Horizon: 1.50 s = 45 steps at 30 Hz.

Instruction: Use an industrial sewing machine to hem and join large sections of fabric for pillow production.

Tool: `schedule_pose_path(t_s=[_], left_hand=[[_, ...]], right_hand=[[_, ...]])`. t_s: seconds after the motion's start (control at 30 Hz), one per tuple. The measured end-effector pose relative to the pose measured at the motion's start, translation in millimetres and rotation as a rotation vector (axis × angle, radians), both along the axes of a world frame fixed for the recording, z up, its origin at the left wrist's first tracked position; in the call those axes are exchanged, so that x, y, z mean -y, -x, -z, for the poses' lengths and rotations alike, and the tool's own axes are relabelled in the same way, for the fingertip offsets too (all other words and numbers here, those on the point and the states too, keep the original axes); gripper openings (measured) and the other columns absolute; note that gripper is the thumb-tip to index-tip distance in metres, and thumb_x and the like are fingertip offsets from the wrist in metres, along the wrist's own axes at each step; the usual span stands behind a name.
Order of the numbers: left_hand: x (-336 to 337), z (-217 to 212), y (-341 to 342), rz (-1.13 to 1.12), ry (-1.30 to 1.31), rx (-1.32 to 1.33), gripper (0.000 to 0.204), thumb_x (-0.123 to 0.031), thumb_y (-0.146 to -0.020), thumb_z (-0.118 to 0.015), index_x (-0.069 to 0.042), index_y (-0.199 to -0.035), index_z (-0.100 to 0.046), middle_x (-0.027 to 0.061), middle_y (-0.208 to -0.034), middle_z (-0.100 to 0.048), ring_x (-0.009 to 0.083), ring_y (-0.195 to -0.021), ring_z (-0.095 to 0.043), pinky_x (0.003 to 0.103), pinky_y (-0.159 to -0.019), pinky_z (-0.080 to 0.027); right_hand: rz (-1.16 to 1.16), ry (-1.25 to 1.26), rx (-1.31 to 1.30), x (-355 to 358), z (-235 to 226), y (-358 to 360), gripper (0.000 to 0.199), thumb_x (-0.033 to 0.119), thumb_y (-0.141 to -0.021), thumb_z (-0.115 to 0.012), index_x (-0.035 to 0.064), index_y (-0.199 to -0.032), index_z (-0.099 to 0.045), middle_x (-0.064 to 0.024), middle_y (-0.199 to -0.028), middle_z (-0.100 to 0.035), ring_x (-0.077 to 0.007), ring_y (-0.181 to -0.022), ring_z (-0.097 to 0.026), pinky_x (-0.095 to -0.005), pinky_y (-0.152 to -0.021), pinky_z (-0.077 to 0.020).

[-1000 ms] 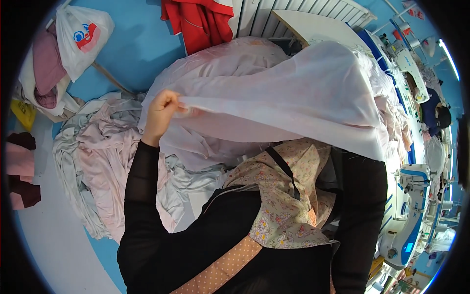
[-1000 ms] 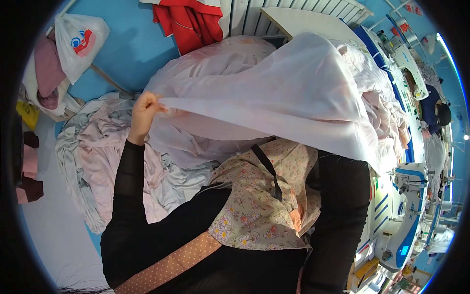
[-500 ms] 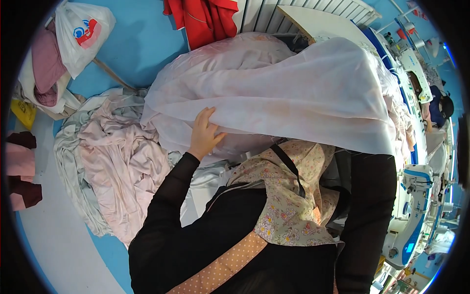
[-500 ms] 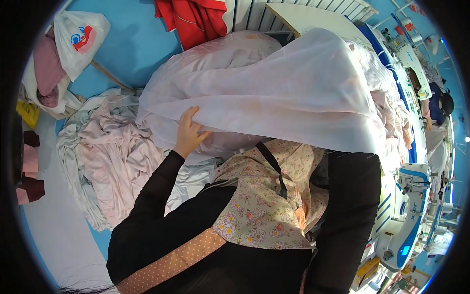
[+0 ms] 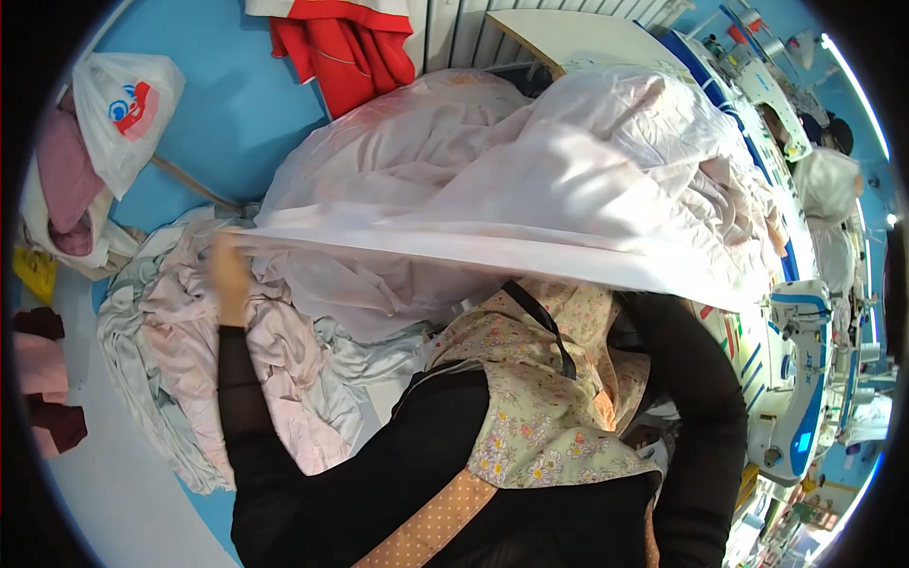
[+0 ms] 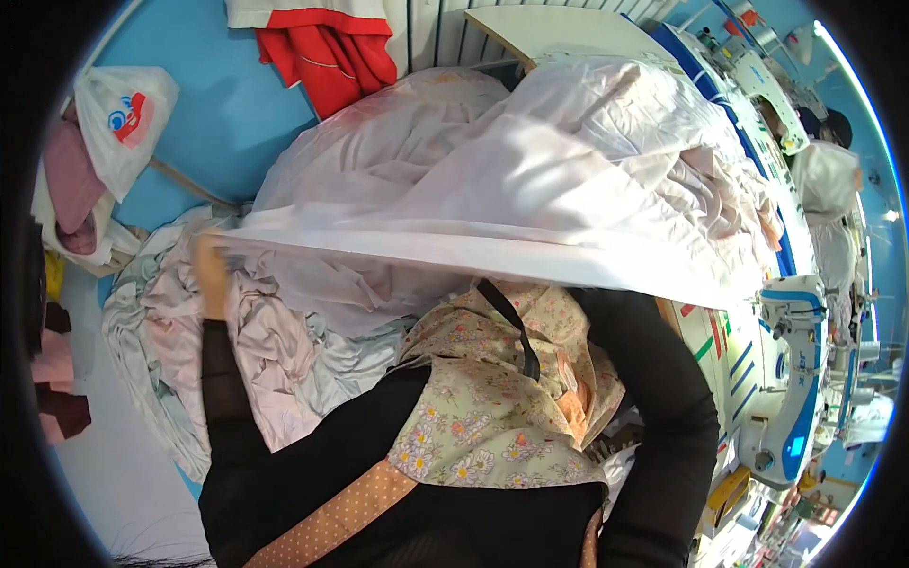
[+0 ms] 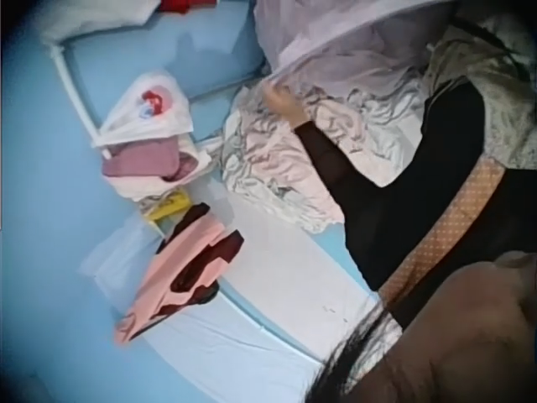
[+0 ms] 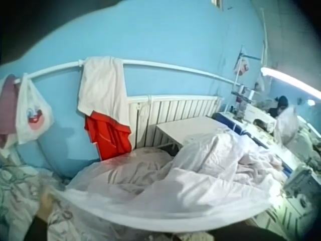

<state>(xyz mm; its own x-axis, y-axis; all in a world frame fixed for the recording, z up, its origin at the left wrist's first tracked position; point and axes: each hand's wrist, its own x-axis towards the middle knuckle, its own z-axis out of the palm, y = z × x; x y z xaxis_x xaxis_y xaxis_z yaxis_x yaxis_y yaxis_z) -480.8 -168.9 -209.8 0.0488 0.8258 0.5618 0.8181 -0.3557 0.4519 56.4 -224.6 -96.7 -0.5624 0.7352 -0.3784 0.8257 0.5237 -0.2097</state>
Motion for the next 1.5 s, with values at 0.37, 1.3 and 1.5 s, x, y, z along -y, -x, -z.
schedule_pose_path(t_s=[0.37, 1.3, 1.5], left_hand=[[6, -202, 31, 0.158, -0.164, -0.217, 0.018, -0.015, -0.1, -0.045, 0.003, -0.097, -0.051, 0.0113, -0.097, -0.057, 0.0237, -0.09, -0.055, 0.029, -0.083, -0.042], [16, -185, 53, 0.0, -0.085, -0.129, 0.01, -0.002, -0.094, -0.054, 0.002, -0.088, -0.047, 0.0115, -0.102, -0.06, 0.0185, -0.092, -0.055, 0.026, -0.083, -0.041], [-6, -177, 54, 0.049, -0.27, 0.022, 0.007, -0.001, -0.096, -0.052, 0.001, -0.089, -0.051, 0.0085, -0.103, -0.061, 0.0165, -0.09, -0.055, 0.025, -0.081, -0.043]], right_hand=[[0.365, -0.506, -0.574, 72, -95, -37, 0.016, -0.003, -0.071, -0.071, 0.0023, -0.085, -0.067, -0.0084, -0.08, -0.059, -0.0249, -0.069, -0.058, -0.033, -0.06, -0.0463], [0.238, -0.836, -0.316, 63, -77, -54, 0.022, 0.003, -0.07, -0.073, 0.0042, -0.088, -0.061, -0.0081, -0.085, -0.065, -0.0286, -0.08, -0.063, -0.0396, -0.073, -0.0519], [0.248, -0.711, -0.163, 73, -92, -45, 0.026, 0.011, -0.08, -0.061, 0.0043, -0.105, -0.061, -0.0094, -0.075, -0.056, -0.0291, -0.071, -0.058, -0.0413, -0.062, -0.048]])
